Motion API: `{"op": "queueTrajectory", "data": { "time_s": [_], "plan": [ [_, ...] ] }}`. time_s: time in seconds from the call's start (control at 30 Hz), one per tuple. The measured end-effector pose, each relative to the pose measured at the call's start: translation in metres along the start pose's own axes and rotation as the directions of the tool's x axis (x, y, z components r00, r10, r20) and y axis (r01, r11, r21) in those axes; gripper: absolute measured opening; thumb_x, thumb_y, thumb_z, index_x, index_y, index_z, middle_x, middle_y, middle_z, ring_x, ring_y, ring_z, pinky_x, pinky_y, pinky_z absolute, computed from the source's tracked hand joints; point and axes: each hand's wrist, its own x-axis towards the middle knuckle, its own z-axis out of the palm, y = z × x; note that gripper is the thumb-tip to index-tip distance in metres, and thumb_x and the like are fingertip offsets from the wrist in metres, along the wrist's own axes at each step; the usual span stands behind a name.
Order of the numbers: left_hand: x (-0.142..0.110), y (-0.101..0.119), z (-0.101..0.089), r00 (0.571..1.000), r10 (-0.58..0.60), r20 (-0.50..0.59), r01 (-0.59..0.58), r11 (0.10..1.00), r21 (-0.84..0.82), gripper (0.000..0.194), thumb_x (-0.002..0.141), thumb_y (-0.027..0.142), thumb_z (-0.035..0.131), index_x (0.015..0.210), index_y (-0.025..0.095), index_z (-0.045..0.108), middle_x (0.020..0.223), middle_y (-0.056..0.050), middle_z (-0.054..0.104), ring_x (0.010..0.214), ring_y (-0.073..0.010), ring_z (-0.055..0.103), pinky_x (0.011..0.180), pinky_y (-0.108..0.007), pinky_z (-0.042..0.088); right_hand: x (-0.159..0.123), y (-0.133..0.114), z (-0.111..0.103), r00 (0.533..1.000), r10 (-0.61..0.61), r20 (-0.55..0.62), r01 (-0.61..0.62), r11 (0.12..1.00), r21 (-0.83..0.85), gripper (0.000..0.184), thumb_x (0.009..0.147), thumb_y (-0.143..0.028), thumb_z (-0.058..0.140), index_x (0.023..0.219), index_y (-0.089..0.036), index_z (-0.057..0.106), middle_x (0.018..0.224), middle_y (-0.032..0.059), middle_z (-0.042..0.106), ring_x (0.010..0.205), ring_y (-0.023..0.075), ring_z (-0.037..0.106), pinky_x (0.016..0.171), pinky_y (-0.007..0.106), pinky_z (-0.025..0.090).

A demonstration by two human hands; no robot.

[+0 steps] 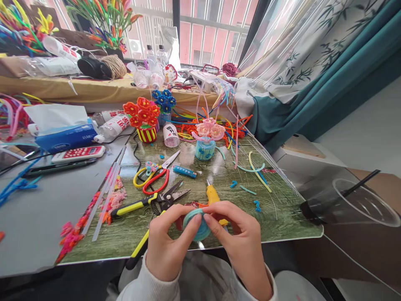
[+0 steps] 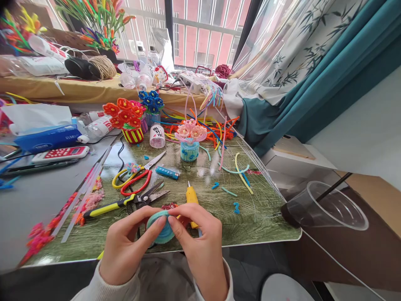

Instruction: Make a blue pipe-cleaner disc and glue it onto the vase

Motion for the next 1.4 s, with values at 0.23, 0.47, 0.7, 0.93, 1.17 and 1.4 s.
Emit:
{"op": "queueTrajectory", "data": {
  "time_s": [0.23,0.47,0.7,0.93,1.17,1.4],
  "plan": [
    [-0.001,-0.0003,0.002,0.999,-0.029,-0.016,0.029,0.999,-0.023,0.014,0.078,0.034,0.068,0.079,0.02,0.073,0.075,-0.001,0.069,0.07,-0.0156,0.061,0.063,-0.024,0.045,0.0006,0.0032,0.0025,0.999,-0.051,-0.01,0.052,0.998,0.036,0.01,0.083,-0.02,0.071,0.088,-0.026,0.076,0.088,0.0011,0.074,0.083,0.0149,0.068,0.074,0.022,0.053],
    [-0.0012,0.0032,0.0017,0.999,-0.046,-0.009,0.046,0.998,-0.046,0.017,0.078,0.034,0.068,0.08,0.018,0.073,0.076,-0.003,0.07,0.07,-0.017,0.061,0.063,-0.025,0.047,-0.0009,0.0024,0.0015,1.0,-0.005,-0.013,0.006,0.998,0.063,0.01,0.084,-0.024,0.069,0.091,-0.026,0.076,0.092,0.0029,0.074,0.082,0.0166,0.069,0.07,0.024,0.054],
    [-0.0018,0.0027,0.0023,0.995,-0.016,-0.098,0.012,0.999,-0.042,0.012,0.075,0.031,0.071,0.075,0.019,0.073,0.072,-0.001,0.07,0.067,-0.0146,0.059,0.061,-0.023,0.046,-0.0008,-0.0031,0.0054,0.994,-0.105,-0.019,0.104,0.994,-0.035,0.012,0.085,-0.02,0.068,0.091,-0.025,0.077,0.091,0.0039,0.076,0.083,0.0177,0.07,0.076,0.026,0.055],
    [-0.0005,0.0022,0.0016,0.993,-0.026,-0.119,0.023,0.999,-0.034,0.012,0.075,0.032,0.072,0.077,0.02,0.074,0.074,0.0,0.072,0.066,-0.0137,0.06,0.06,-0.022,0.046,-0.0009,-0.0014,0.0049,0.998,-0.048,-0.036,0.048,0.999,-0.019,0.016,0.087,-0.022,0.066,0.099,-0.027,0.075,0.098,0.0032,0.075,0.086,0.0165,0.07,0.071,0.023,0.055],
    [0.0002,0.0029,0.0004,0.991,-0.045,-0.124,0.043,0.999,-0.02,0.015,0.075,0.034,0.072,0.077,0.019,0.073,0.073,0.0,0.072,0.065,-0.0137,0.061,0.059,-0.022,0.047,0.0005,0.0,0.006,0.996,-0.093,-0.006,0.092,0.993,-0.069,0.014,0.086,-0.024,0.066,0.095,-0.026,0.077,0.095,0.0048,0.076,0.087,0.0192,0.07,0.077,0.028,0.056],
    [0.0001,0.001,-0.0015,0.99,-0.064,-0.129,0.063,0.998,-0.006,0.018,0.075,0.037,0.072,0.08,0.02,0.074,0.077,-0.001,0.074,0.068,-0.0152,0.064,0.059,-0.022,0.048,0.0005,-0.0014,0.0066,0.995,-0.098,-0.013,0.097,0.993,-0.066,0.019,0.088,-0.024,0.064,0.102,-0.029,0.076,0.097,0.003,0.075,0.087,0.0176,0.07,0.075,0.025,0.055]
  ]
}}
